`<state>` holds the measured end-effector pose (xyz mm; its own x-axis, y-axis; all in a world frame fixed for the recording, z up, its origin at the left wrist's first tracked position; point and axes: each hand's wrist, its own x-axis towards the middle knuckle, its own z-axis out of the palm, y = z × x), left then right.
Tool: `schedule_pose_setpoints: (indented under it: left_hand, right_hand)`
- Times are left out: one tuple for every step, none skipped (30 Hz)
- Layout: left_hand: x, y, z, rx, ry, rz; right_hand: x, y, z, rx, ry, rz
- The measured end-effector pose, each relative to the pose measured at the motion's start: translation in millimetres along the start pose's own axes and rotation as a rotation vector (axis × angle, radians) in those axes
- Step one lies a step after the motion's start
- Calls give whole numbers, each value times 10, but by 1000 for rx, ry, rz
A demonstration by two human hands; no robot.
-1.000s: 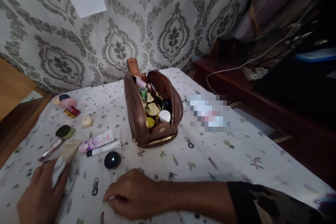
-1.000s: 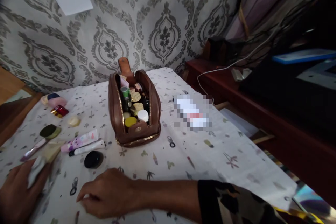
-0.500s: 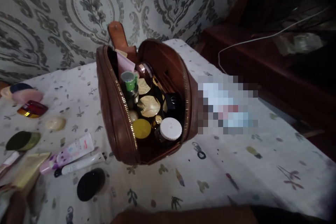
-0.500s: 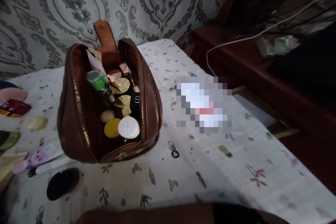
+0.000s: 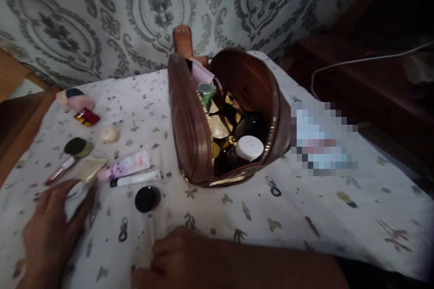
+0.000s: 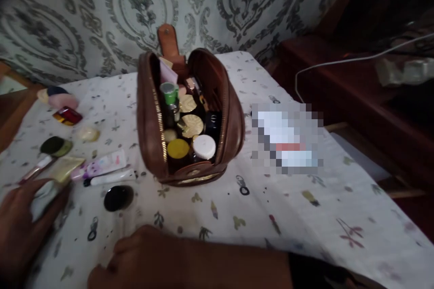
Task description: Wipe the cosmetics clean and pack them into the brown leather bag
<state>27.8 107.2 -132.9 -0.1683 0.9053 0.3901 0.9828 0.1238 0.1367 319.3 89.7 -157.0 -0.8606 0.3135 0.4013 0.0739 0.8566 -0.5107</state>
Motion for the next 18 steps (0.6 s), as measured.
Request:
schedule_pose_setpoints:
  left_hand:
    - [-8, 18, 0, -3, 11, 34]
    - [-18, 35, -8, -74, 30, 86]
    - [-30, 54, -24, -143, 64, 115]
    - [-43, 75, -48, -201, 74, 121]
    - [-59, 101, -80, -255, 87, 86]
    - [-78, 135, -121, -315, 106, 26]
    - [-103, 181, -170, -379, 119, -36]
    - [-136, 241, -227, -441, 129, -76]
    - [-178, 316, -288, -500, 142, -94]
    - [-229, 403, -352, -552, 164, -101]
    - [-290, 501, -414, -598, 190, -94]
    - [-360, 604, -471, -641, 208, -82]
    - [-435, 707, -519, -682, 218, -54]
    - [-512, 804, -556, -713, 220, -8]
    - [-588, 890, -580, -731, 218, 49]
    - [-659, 961, -591, -732, 225, 106]
    - [-722, 1014, -590, -721, 235, 162]
    - [-776, 1049, -580, -703, 241, 208]
  right_hand:
    - [3, -28, -13, -21, 17, 23]
    - [3, -46, -22, -25, 41, 40]
    - [2, -53, -25, -11, 72, 53]
    - [2, -51, -23, 16, 113, 73]
    - [6, -43, -17, 55, 169, 98]
    - [14, -34, -12, 105, 221, 129]
    - [27, -28, -11, 162, 274, 167]
    - [46, -31, -18, 223, 317, 214]
    - [72, -44, -33, 283, 346, 272]
    - [104, -71, -57, 341, 362, 334]
    - [142, -111, -85, 403, 364, 390]
    - [185, -163, -112, 478, 357, 435]
    - [231, -225, -133, 571, 347, 464]
    - [276, -291, -143, 682, 342, 483]
    - [315, -357, -137, 797, 349, 494]
    - [344, -421, -115, 902, 366, 513]
    - [361, -477, -75, 982, 397, 543]
    - [362, -525, -22, 1037, 433, 580]
